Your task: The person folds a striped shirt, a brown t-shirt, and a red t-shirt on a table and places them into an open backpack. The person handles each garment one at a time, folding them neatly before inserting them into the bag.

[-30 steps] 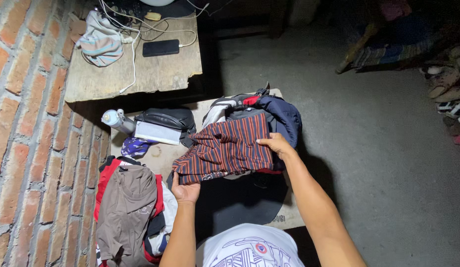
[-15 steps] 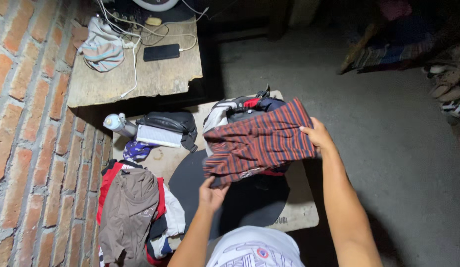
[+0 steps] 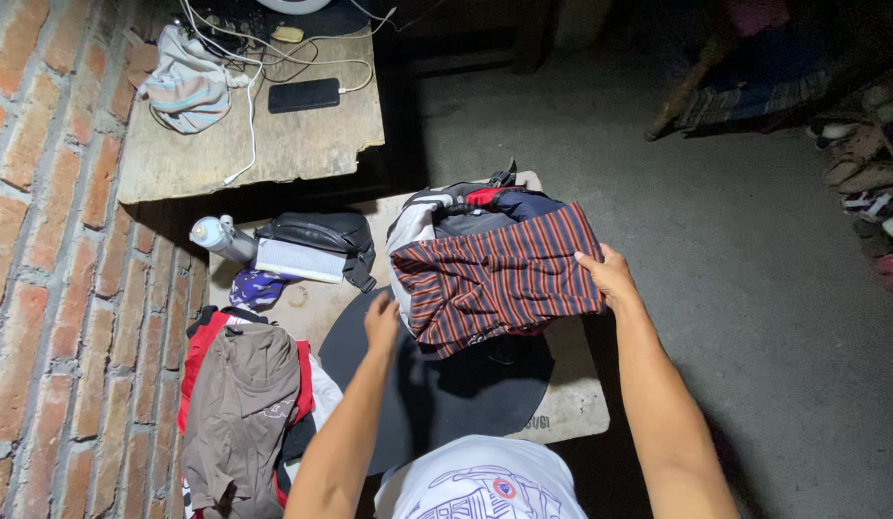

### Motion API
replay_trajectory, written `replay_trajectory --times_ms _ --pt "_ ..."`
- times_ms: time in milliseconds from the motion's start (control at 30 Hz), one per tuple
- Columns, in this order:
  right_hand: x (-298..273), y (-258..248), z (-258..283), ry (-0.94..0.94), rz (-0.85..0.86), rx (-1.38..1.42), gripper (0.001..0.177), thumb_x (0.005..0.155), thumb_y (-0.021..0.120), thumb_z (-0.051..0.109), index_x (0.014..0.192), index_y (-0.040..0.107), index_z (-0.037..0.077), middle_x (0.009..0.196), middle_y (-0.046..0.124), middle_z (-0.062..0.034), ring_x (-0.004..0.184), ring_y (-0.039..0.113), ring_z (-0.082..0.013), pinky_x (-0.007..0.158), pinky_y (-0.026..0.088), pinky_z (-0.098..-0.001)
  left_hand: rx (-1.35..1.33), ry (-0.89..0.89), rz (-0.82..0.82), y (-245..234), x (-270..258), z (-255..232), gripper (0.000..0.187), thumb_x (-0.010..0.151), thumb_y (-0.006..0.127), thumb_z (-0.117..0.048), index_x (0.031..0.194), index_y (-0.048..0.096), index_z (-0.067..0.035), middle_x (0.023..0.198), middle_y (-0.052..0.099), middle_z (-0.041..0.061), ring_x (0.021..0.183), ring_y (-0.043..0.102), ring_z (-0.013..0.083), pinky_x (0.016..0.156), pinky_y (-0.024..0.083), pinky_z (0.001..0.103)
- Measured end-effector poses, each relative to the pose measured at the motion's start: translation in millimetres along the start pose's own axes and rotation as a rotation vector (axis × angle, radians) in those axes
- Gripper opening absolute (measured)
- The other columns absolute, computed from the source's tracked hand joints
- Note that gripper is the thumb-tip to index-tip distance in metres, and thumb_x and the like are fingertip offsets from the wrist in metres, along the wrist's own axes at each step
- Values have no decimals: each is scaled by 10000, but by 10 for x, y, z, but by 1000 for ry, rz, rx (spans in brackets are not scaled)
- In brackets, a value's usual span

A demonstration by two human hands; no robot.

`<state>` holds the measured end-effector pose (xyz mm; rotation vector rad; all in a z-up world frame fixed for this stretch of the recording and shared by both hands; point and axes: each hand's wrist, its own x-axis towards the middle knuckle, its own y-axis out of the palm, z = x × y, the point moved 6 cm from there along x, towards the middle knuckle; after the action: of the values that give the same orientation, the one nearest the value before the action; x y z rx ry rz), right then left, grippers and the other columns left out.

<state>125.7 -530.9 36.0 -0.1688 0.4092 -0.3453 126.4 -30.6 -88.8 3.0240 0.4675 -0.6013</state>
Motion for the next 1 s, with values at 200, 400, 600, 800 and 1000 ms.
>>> replay_trajectory --times_ms 200,400,600,800,1000 --pt "-152 -5 -43 -15 -43 -90 432 931 706 175 1326 628 17 1175 735 -123 1042 694 -198 914 536 -343 476 371 0 249 475 -627 625 839 717 -162 1442 565 -105 1359 630 204 1128 678 342 959 525 410" --pt "-208 -61 -26 -106 -46 -112 400 939 703 162 1302 639 8 1150 743 -115 1009 684 -177 887 541 -334 653 321 3 344 655 -948 271 863 697 -151 1116 774 -90 1003 775 165 944 743 286 892 565 390" --pt "-193 -316 157 -212 -90 -185 368 945 722 162 1271 664 2 1124 750 -106 985 676 -156 882 536 -326 430 428 -42 480 865 -1439 205 879 668 -158 1030 787 -86 918 781 117 844 778 236 819 592 360" --pt "-238 -287 257 -287 -132 -247 386 925 732 183 1268 671 16 1116 758 -114 979 703 -167 874 539 -323 553 392 -140 460 940 -1083 327 839 740 -206 1113 742 -29 997 761 174 932 717 325 847 537 409" --pt "-541 21 664 -326 -193 -393 417 898 743 220 1263 686 27 1101 770 -156 1002 732 -212 875 540 -344 426 223 -169 135 568 -314 334 912 695 -285 1106 740 -17 1034 763 161 959 738 288 879 551 395"
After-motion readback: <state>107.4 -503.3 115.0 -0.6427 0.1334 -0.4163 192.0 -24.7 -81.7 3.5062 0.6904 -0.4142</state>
